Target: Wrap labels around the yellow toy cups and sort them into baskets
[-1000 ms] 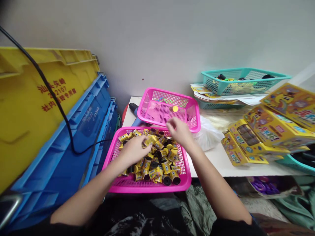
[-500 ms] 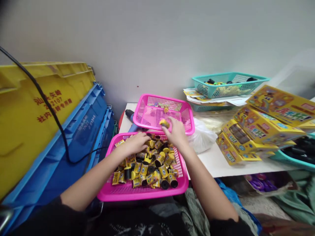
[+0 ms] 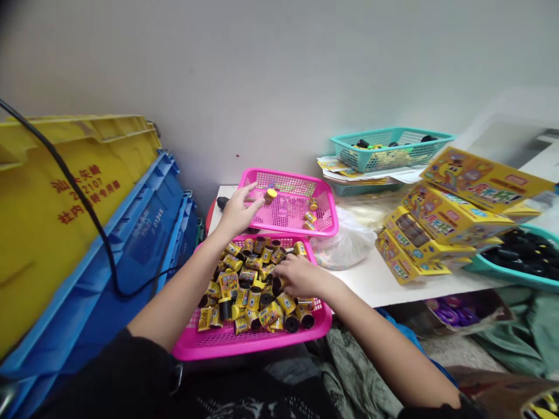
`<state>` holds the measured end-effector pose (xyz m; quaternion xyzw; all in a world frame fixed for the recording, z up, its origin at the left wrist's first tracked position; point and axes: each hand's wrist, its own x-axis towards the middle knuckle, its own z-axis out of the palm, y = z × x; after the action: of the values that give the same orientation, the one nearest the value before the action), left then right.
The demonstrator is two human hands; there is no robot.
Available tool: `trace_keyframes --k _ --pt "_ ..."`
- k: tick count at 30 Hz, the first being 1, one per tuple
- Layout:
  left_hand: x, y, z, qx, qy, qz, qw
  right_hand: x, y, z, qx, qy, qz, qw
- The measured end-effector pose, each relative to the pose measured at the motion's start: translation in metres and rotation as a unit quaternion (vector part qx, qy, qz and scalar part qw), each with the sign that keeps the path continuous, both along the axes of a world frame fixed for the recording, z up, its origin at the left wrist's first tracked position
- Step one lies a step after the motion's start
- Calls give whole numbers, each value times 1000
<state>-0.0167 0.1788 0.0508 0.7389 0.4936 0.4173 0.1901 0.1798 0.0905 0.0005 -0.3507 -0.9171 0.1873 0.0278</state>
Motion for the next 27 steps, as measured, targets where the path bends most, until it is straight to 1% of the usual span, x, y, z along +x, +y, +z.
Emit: trace_keyframes --k 1,2,3,4,5,6,7,8,10,11,13,15,16,19,21,22,24,25,26,27 --pt "-3 1 -2 -4 38 -25 999 4 9 10 9 30 -18 999" --pt "-7 -1 -6 -11 90 -59 994 8 18 20 30 63 -54 996" --pt "-11 -5 -13 -21 146 -92 985 12 27 29 63 91 -110 988" --pt "-14 -10 -22 -32 197 -121 972 16 35 36 109 102 -185 971" --pt "-16 -15 -32 -40 237 -144 960 19 41 39 147 91 -256 951" --pt "-18 -20 -42 -47 262 -158 951 21 45 39 170 62 -312 933" --pt "-19 -25 -51 -50 278 -165 945 21 46 35 174 26 -346 922" --pt "-19 -28 -60 -50 295 -166 940 20 45 28 163 -11 -358 919" --pt "-17 -32 -73 -48 326 -151 932 13 38 7 129 -62 -339 930" --pt "-15 -32 -77 -48 339 -139 929 9 33 -6 123 -72 -329 934" --pt "-13 -32 -79 -51 363 -117 923 4 26 -29 129 -81 -315 937" --pt "-13 -33 -76 -52 381 -100 918 3 23 -44 140 -83 -300 940" --pt "-13 -34 -73 -51 387 -97 916 5 24 -49 145 -81 -293 942" --pt "-15 -44 -57 -43 390 -107 914 10 28 -52 164 -74 -271 946" --pt "-18 -48 -45 -40 363 -133 921 12 30 -48 178 -71 -250 949" --pt "-18 -48 -39 -58 321 -159 932 12 30 -45 184 -71 -238 951" --pt "-17 -41 -25 -114 233 -221 940 10 29 -37 194 -69 -209 956" --pt "-15 -35 -18 -132 186 -234 945 8 29 -31 197 -67 -194 959" --pt "-12 -27 -11 -131 141 -226 955 6 29 -24 199 -65 -179 961" --pt "-9 -19 -4 -107 100 -194 970 4 31 -16 204 -57 -172 962"
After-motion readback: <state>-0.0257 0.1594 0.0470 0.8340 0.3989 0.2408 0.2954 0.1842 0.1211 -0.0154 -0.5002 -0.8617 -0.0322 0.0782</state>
